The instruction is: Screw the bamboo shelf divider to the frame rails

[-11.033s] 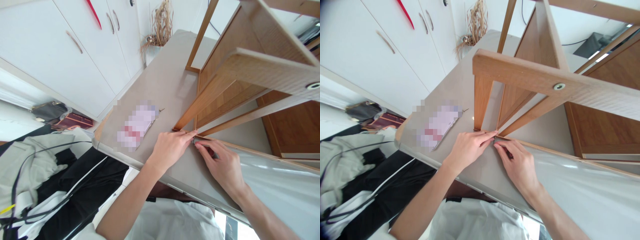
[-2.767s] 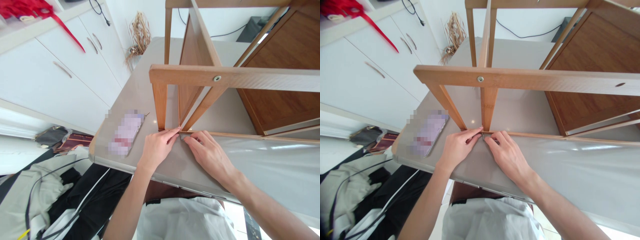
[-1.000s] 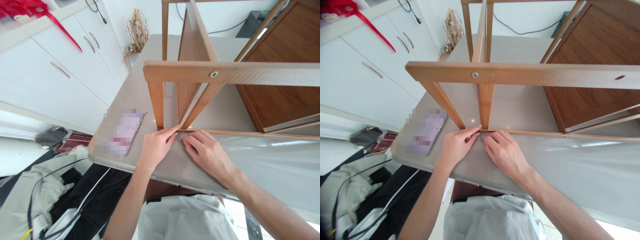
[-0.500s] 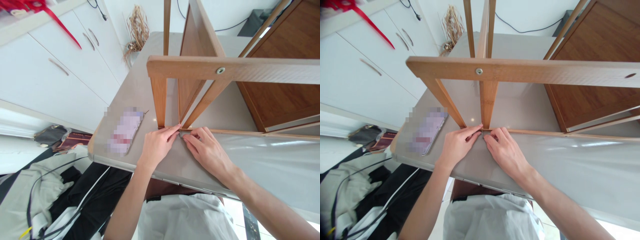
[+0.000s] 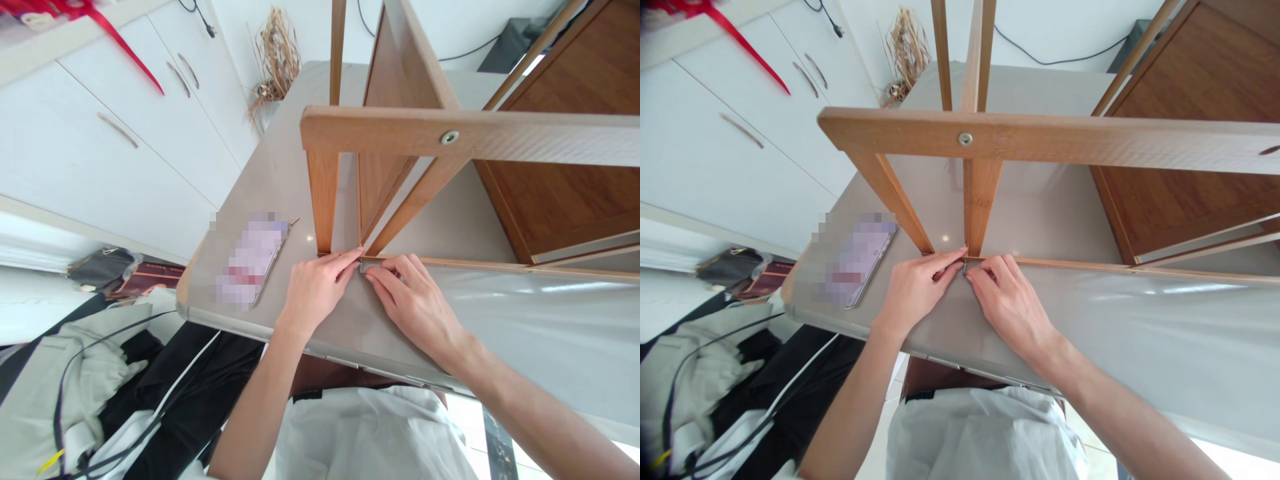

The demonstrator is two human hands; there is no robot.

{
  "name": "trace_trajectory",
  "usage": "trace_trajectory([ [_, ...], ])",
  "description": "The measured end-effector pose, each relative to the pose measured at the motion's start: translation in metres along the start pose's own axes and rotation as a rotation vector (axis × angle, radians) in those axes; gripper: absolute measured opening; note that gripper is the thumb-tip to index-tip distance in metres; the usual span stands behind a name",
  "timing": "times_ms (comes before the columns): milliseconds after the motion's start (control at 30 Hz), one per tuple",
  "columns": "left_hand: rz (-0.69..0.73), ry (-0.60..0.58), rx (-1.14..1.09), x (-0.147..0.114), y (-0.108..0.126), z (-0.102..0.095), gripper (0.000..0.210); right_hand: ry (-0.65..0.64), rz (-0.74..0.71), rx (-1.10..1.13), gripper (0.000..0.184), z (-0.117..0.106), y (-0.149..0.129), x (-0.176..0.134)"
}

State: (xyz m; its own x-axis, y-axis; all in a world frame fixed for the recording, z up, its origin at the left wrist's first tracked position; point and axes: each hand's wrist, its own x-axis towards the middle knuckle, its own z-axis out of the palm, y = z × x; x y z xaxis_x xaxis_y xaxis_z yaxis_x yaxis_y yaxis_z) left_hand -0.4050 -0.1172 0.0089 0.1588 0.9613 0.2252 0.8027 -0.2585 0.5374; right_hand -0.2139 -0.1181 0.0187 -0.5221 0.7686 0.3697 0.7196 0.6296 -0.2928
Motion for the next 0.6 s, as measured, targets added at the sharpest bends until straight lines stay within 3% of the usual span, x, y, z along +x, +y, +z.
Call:
trace_trajectory([
  [600, -0.003, -0.001, 0.005, 0.0002, 0.0001, 0.0002, 0.031, 0.003, 0.022, 0.019, 0.016, 0.002, 0.0042, -0.0009],
])
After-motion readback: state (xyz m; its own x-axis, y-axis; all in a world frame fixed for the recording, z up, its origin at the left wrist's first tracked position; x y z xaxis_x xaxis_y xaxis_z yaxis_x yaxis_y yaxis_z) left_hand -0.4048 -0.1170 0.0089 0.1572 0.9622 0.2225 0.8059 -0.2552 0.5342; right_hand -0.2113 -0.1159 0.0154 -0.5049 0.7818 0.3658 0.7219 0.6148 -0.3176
